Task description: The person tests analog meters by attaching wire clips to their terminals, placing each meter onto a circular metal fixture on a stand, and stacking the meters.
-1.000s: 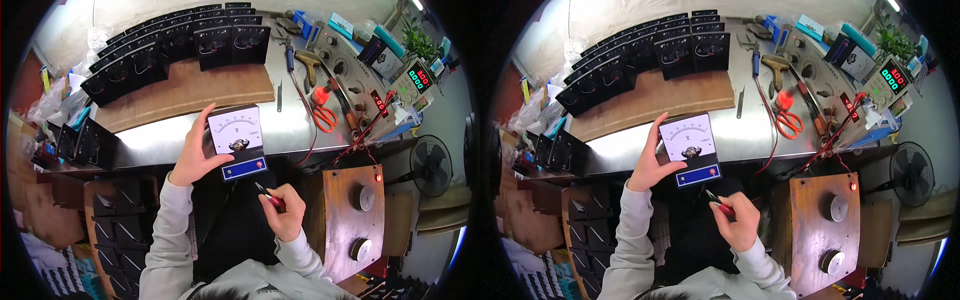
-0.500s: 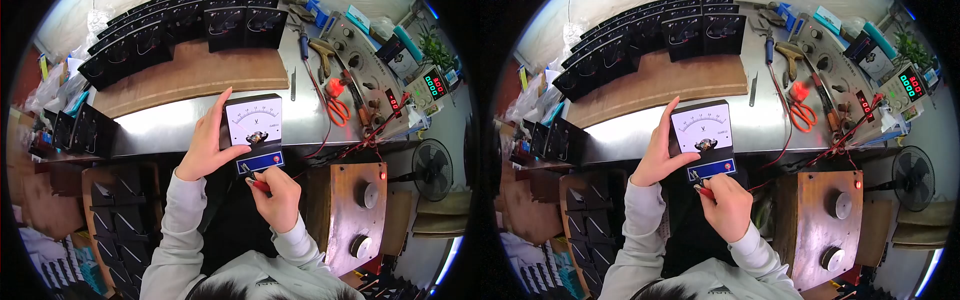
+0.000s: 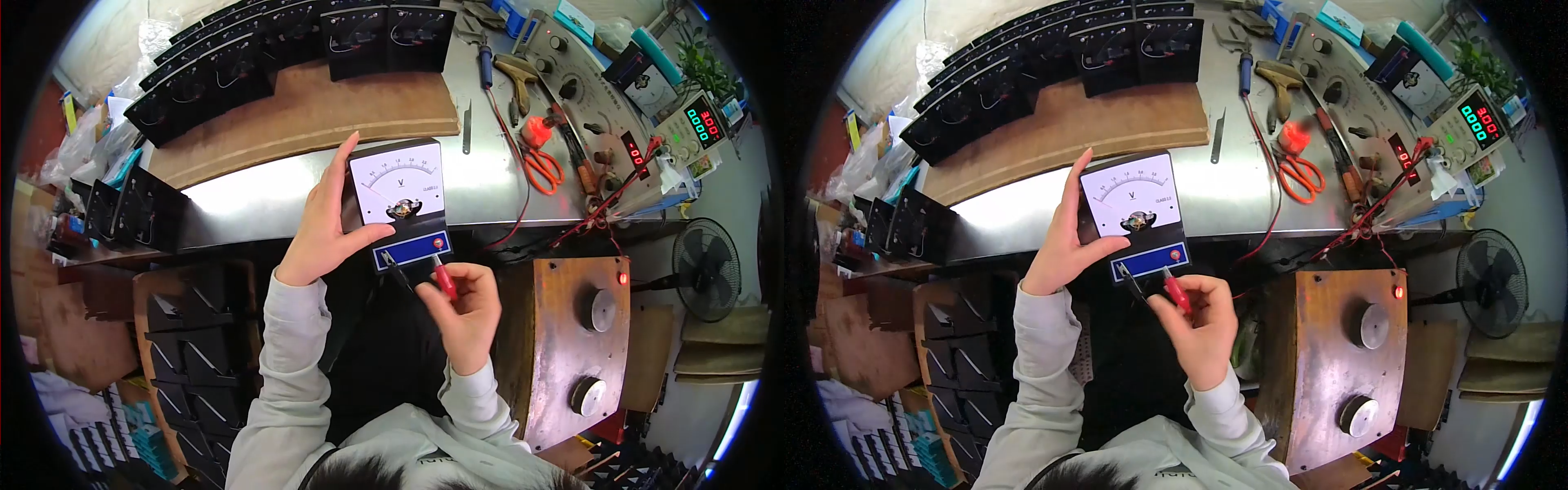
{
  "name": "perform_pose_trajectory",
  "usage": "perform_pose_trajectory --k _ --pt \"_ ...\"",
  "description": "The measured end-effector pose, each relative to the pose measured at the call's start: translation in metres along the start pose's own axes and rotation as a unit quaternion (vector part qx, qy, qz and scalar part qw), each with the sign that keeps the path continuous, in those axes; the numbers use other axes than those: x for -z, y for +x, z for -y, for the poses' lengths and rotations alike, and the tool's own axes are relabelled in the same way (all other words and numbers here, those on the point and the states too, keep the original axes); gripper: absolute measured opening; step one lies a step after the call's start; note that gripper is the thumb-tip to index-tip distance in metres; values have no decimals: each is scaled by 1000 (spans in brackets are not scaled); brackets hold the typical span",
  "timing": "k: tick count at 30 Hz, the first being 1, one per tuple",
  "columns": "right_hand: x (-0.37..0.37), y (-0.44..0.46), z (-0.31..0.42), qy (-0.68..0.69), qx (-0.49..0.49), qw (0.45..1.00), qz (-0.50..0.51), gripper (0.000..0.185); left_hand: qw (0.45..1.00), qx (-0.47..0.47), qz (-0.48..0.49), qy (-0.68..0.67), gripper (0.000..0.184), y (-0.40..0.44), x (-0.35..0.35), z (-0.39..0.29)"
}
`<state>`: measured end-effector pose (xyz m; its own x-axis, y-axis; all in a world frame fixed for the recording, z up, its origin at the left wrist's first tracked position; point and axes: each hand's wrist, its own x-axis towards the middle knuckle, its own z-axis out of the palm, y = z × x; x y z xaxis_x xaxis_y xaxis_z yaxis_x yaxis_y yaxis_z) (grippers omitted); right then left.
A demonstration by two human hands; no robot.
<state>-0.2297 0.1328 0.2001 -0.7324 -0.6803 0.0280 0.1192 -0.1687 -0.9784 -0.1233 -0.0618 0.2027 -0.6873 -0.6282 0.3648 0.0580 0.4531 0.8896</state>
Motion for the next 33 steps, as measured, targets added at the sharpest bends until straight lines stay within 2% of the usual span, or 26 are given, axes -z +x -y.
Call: perform_pose_trajectory --k 2,4,5,7,10,14,17,20,21,22,24,25,26,28,29,30,31,32,33 --pt "14 5 -1 0 56 998 6 22 1000 11 18 2 113 -1 0 -3" --pt "22 13 0 -95 94 991 -3 19 998 37 13 -49 113 -1 -2 -5" --pt "24 18 3 -95 95 991 -11 19 998 34 17 -51 113 -2 -2 -5" --pt "26 30 10 -269 172 947 11 19 997 41 23 -61 113 -2 -3 -7" --pt "24 40 4 -309 185 933 26 17 995 45 29 -82 114 0 -3 -5" --pt "17 35 1 -271 161 949 -13 17 997 40 32 -66 114 -1 0 -3" --pt "21 31 2 -266 149 952 6 20 997 39 32 -59 115 -1 -1 -3" --pt "25 33 5 -261 177 949 27 24 996 42 38 -75 116 -1 0 -3" --pt "28 34 2 -264 171 948 36 33 995 48 41 -72 116 -1 1 -4" --pt "26 38 2 -255 187 948 35 33 995 51 44 -68 116 -1 2 -4" --pt "19 49 6 -244 256 935 31 45 995 33 45 -79 116 -2 2 1" --pt "14 49 8 -255 240 936 37 60 995 26 13 -90 113 -1 -2 1" --pt "12 50 6 -324 266 906 56 81 994 21 -14 -103 110 -3 -6 0" --pt "0 42 8 -381 269 880 87 106 999 21 -42 9 109 -15 -18 -9" --pt "-3 34 5 -406 268 871 67 114 995 1 -54 84 107 -23 -30 -23" --pt "-2 27 2 -434 258 862 35 121 977 -52 -71 192 105 -29 -43 -37" --pt "10 24 -12 -393 251 884 36 122 947 -104 -78 294 102 -38 -56 -48" --pt "27 14 -11 -345 239 907 32 123 944 -104 -56 308 100 -49 -70 -59" --pt "50 -1 -14 -346 241 907 10 123 961 -101 -17 256 98 -60 -85 -73"
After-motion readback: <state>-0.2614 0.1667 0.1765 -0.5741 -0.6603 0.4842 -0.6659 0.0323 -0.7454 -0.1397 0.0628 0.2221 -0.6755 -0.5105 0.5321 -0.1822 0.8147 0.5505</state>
